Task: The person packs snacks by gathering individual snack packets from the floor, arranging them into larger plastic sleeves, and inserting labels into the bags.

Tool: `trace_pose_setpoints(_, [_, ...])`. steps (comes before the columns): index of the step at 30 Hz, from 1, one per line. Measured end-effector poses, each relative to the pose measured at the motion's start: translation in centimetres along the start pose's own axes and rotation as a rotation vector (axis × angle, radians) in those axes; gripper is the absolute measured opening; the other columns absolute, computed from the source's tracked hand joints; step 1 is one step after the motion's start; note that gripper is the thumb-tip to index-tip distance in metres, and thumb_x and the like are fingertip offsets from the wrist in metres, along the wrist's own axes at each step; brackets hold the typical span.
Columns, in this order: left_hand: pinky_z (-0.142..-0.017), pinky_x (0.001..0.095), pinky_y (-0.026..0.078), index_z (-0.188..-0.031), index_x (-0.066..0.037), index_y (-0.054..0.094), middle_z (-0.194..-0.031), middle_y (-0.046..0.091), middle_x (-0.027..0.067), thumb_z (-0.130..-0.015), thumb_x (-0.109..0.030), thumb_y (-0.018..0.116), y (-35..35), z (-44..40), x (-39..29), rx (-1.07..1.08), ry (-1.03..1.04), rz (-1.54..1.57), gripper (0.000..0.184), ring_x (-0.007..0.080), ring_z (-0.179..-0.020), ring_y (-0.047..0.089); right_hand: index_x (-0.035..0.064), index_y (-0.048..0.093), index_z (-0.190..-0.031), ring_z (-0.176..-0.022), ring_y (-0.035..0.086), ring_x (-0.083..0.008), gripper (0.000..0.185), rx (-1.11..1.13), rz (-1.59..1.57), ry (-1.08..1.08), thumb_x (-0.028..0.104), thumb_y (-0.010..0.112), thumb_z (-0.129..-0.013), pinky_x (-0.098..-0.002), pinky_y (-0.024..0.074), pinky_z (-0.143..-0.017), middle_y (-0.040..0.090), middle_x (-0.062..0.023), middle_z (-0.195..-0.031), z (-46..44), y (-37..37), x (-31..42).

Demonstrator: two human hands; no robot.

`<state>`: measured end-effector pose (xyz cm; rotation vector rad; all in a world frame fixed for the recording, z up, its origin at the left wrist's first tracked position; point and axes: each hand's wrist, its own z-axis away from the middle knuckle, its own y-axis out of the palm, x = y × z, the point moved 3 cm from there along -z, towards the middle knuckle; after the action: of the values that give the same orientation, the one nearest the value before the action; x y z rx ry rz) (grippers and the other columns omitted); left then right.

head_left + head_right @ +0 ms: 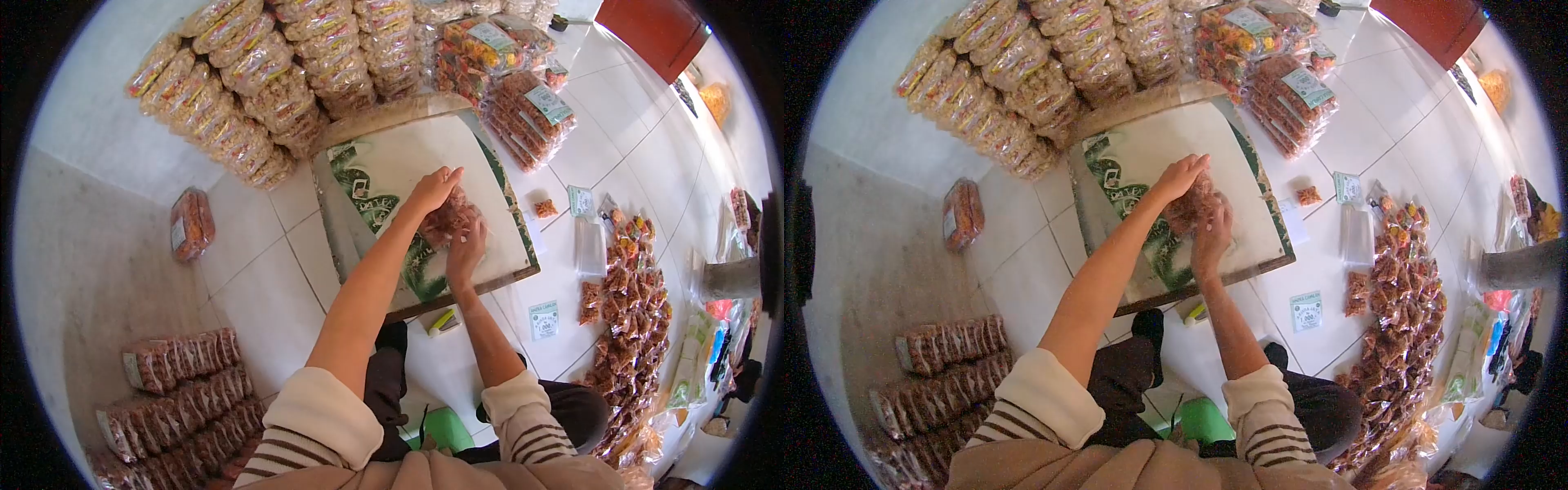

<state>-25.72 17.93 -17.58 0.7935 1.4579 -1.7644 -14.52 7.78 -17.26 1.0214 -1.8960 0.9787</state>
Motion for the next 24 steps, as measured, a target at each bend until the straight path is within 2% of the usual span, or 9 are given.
trace_pose_setpoints(3, [-0.070, 0.0349, 0.042, -0.084, -0.002, 0.057, -0.075, 0.058, 0.0137, -0.082, -0.054, 0.043, -0.3, 0.4, 0.0, -0.004, -0.032, -0.002, 0.053, 0.0274, -0.075, 0.056, 0.0002, 0.051, -0.107, -0.093, 0.052, -0.0290, 0.024, 0.027, 0.057, -0.100, 0.002, 0.047, -0.083, -0.0360, 0.0462, -0.074, 0.050, -0.0165, -0.104, -0.6, -0.3, -1.2])
trace_pose_setpoints(7, [-0.071, 0.0365, 0.042, -0.081, -0.001, 0.057, -0.076, 0.058, 0.0173, -0.079, -0.053, 0.047, 0.0, 0.8, -0.5, 0.012, -0.034, -0.016, 0.054, 0.0302, -0.077, 0.056, 0.0011, 0.051, -0.108, -0.092, 0.052, -0.0291, 0.025, 0.089, 0.083, -0.014, 0.003, 0.047, -0.083, -0.0362, 0.0448, -0.076, 0.049, -0.0182, -0.103, 0.0, -1.4, -1.0])
trace_pose_setpoints(9, [-0.071, 0.0377, 0.043, -0.084, 0.000, 0.056, -0.079, 0.059, 0.0187, -0.079, -0.049, 0.052, 0.3, 1.0, -1.4, -0.206, 0.220, -0.144, 0.049, 0.0326, -0.079, 0.056, 0.0028, 0.053, -0.106, -0.095, 0.051, -0.0262, 0.026, -0.002, 0.034, 0.065, 0.001, 0.052, -0.080, -0.0300, 0.0450, -0.072, 0.051, -0.0142, -0.104, 0.9, -1.9, -0.6])
trace_pose_setpoints(10, [-0.071, 0.0377, 0.043, -0.084, 0.000, 0.056, -0.079, 0.059, 0.0187, -0.079, -0.049, 0.052, 0.7, 1.1, -1.5, -0.206, 0.219, -0.143, 0.049, 0.0326, -0.079, 0.056, 0.0028, 0.053, -0.106, -0.095, 0.051, -0.0262, 0.026, -0.001, 0.035, 0.065, 0.001, 0.052, -0.080, -0.0300, 0.0450, -0.072, 0.051, -0.0142, -0.104, 1.1, -2.0, -0.4])
trace_pose_setpoints(13, [-0.069, 0.0382, 0.044, -0.089, -0.001, 0.055, -0.082, 0.059, 0.0186, -0.079, -0.044, 0.054, 1.6, 1.1, -1.2, -0.341, 0.293, -0.081, 0.044, 0.0319, -0.078, 0.057, 0.0002, 0.053, -0.106, -0.098, 0.049, -0.0268, 0.026, -0.019, -0.556, 0.505, 0.002, 0.050, -0.081, -0.0316, 0.0433, -0.077, 0.050, -0.0141, -0.109, 2.0, -1.6, -2.3])
trace_pose_setpoints(15, [-0.067, 0.0400, 0.044, -0.095, -0.004, 0.054, -0.075, 0.058, 0.0151, -0.079, -0.042, 0.054, 2.1, 1.3, -1.1, -0.302, 0.350, -0.092, 0.041, 0.0322, -0.075, 0.056, 0.0009, 0.052, -0.108, -0.100, 0.049, -0.0276, 0.028, -0.024, 0.033, 0.024, 0.000, 0.047, -0.081, -0.0330, 0.0416, -0.081, 0.048, -0.0142, -0.114, 1.6, -1.5, -2.1])
trace_pose_setpoints(19, [-0.066, 0.0401, 0.044, -0.099, -0.006, 0.053, -0.075, 0.059, 0.0143, -0.080, -0.040, 0.054, 1.2, 1.8, -1.9, -0.154, 0.283, -0.203, 0.040, 0.0327, -0.074, 0.056, 0.0015, 0.053, -0.108, -0.101, 0.049, -0.0268, 0.028, 0.007, -0.006, 0.029, -0.001, 0.043, -0.082, -0.0321, 0.0414, -0.082, 0.047, -0.0140, -0.115, 0.8, -1.4, -1.4])
trace_pose_setpoints(22, [-0.068, 0.0386, 0.043, -0.100, -0.008, 0.052, -0.085, 0.057, 0.0140, -0.078, -0.036, 0.058, 1.3, 1.7, -1.9, 0.029, 0.204, -0.044, 0.037, 0.0310, -0.082, 0.054, 0.0031, 0.047, -0.119, -0.101, 0.047, -0.0259, 0.040, 0.144, -0.070, 0.105, -0.001, 0.043, -0.080, -0.0355, 0.0428, -0.082, 0.045, -0.0163, -0.111, 0.6, -1.5, -1.1])
trace_pose_setpoints(24, [-0.074, 0.0383, 0.041, -0.104, -0.009, 0.050, -0.097, 0.053, 0.0130, -0.078, -0.030, 0.059, 0.3, 2.7, -3.1, -0.504, 0.549, -0.288, 0.034, 0.0298, -0.092, 0.050, 0.0014, 0.047, -0.117, -0.097, 0.049, -0.0229, 0.036, 0.071, 0.062, 0.031, -0.002, 0.040, -0.082, -0.0327, 0.0452, -0.078, 0.046, -0.0150, -0.106, 1.0, -1.9, -1.0])
